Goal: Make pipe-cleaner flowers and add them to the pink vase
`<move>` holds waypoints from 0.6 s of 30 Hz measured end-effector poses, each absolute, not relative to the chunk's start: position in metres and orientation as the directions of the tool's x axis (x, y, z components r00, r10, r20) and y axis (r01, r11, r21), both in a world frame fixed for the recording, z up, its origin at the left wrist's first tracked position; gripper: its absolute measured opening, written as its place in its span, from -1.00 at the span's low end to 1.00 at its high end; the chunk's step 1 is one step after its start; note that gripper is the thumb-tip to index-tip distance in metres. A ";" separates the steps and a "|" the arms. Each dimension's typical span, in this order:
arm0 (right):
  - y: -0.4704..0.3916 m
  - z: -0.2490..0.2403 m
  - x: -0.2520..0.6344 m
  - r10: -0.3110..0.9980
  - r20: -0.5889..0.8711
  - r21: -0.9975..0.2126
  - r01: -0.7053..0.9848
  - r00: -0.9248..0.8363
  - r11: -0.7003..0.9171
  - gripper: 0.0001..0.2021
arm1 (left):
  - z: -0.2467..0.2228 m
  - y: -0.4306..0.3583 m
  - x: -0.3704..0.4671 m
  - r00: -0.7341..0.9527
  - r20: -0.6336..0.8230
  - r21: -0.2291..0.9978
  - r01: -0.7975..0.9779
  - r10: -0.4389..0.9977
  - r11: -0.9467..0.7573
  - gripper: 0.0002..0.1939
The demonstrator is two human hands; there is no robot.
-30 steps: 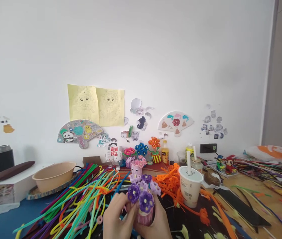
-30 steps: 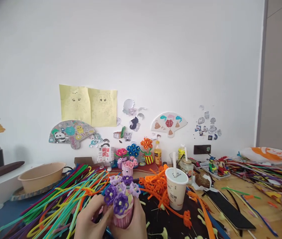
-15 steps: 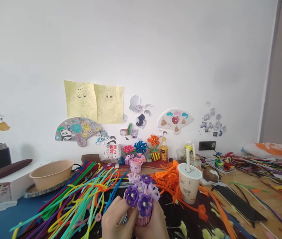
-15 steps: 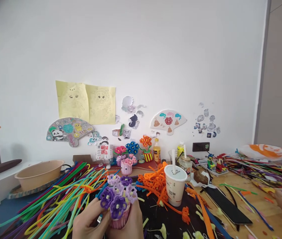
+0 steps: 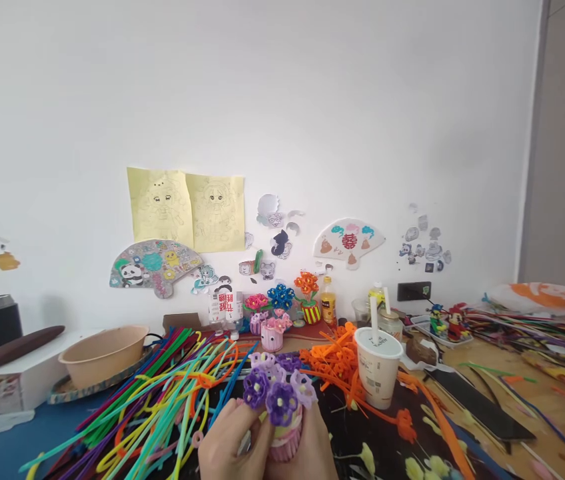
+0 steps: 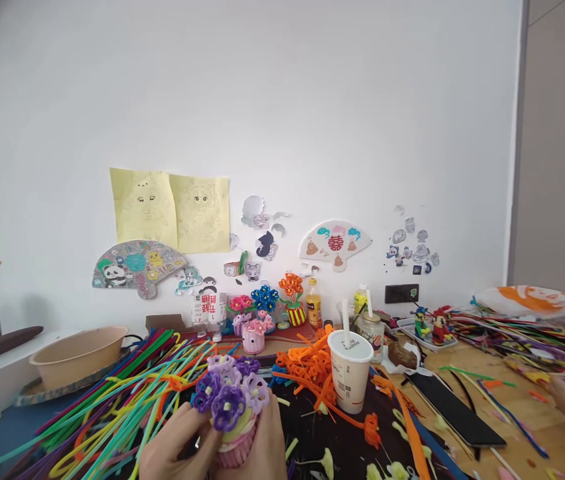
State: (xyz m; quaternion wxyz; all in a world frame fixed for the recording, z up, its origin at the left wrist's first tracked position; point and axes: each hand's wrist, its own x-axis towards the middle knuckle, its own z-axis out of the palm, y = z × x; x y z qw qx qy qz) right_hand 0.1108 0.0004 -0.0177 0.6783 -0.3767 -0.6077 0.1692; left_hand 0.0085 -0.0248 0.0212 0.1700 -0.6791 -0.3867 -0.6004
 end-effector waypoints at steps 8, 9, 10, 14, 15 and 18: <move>0.001 -0.024 0.108 0.634 0.740 -0.671 0.288 0.224 0.683 -0.45 | 0.020 -0.024 0.003 0.178 0.963 -0.046 0.850 0.204 -0.525 -0.87; 0.001 -0.026 0.108 0.630 0.741 -0.670 0.293 0.232 0.682 -0.41 | 0.018 -0.023 0.002 0.182 0.964 -0.063 0.862 0.192 -0.503 -0.86; 0.002 -0.027 0.108 0.633 0.737 -0.675 0.293 0.236 0.677 -0.38 | 0.015 -0.022 0.002 0.173 0.966 -0.057 0.869 0.193 -0.491 -0.85; 0.001 -0.026 0.109 0.688 0.689 -0.724 0.269 0.229 0.635 -0.41 | 0.010 -0.022 0.000 0.098 0.966 0.036 0.867 0.241 -0.497 -0.84; 0.000 -0.024 0.109 0.697 0.679 -0.734 0.264 0.231 0.626 -0.44 | 0.010 -0.023 0.000 0.106 0.962 0.037 0.863 0.250 -0.504 -0.85; -0.004 -0.017 0.111 0.706 0.662 -0.749 0.263 0.253 0.608 -0.49 | 0.011 -0.025 -0.002 0.137 0.945 0.034 0.863 0.297 -0.505 -0.85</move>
